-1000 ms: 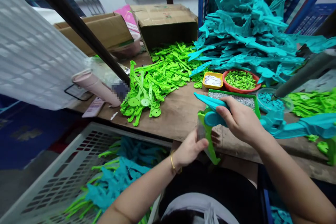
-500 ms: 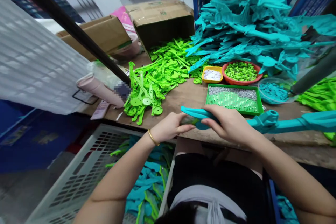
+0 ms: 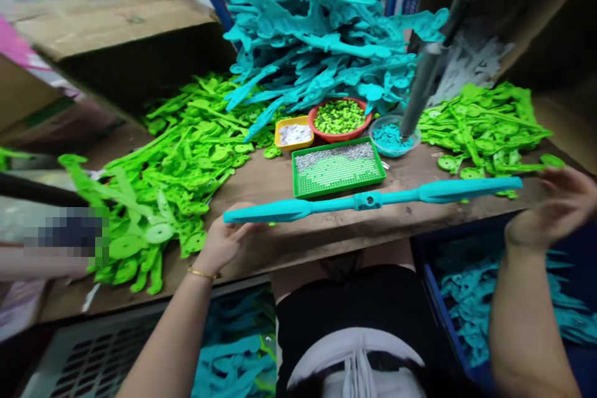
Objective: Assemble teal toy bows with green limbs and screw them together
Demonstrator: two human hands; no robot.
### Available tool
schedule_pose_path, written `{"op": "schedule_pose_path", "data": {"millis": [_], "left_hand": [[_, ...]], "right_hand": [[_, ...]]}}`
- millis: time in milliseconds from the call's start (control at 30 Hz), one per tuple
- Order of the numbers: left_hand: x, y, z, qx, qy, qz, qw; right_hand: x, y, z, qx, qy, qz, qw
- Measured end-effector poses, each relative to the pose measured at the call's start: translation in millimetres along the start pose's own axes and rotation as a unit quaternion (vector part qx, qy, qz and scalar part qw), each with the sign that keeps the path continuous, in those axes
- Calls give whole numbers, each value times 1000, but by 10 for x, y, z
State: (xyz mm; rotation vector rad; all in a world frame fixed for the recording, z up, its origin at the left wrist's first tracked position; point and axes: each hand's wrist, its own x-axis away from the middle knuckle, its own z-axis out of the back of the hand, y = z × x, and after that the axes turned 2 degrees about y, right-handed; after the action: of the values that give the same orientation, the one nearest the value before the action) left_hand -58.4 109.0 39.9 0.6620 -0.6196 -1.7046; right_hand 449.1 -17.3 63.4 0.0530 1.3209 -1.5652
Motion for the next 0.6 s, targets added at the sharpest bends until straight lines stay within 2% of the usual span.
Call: {"op": "schedule_pose_path", "data": {"millis": [33,100,167,200,233,267,300,367,433,533,600], "left_hand": [[-20,18,10,-8,8,1,1000],[-38,128,19,-34,59,-14,998],[-14,354,-28,-79,209,-77,972],[12,512,-90,-99,320,-130,933],[39,696,-184,-117,419,-198,878],[60,901,-312,-121,439,-264,850],[66,1119,-469,-101,438,-329,831],[17,1547,-834,-83,301,-408,858],[-113,1887,-1193,-78,166,-426,886],[-338,2134,-1552,-57,68,-437,895],[-432,2183,-1616,-36,55,-452,889]], "right_hand": [[-2,180,32,15,23,2,1000],[9,454,-16,37,-36,-22,998],[5,599,-164,33,-107,-53,992],[-8,624,-250,24,-116,-63,991],[-26,621,-332,12,-117,-65,991],[-46,595,-403,-3,-117,-60,991],[-64,550,-458,-21,-121,-52,991],[-88,423,-516,-59,-132,-27,989],[-89,284,-507,-78,-134,7,988],[-47,126,-409,-59,-137,37,988],[9,80,-328,-45,-170,35,984]]}}
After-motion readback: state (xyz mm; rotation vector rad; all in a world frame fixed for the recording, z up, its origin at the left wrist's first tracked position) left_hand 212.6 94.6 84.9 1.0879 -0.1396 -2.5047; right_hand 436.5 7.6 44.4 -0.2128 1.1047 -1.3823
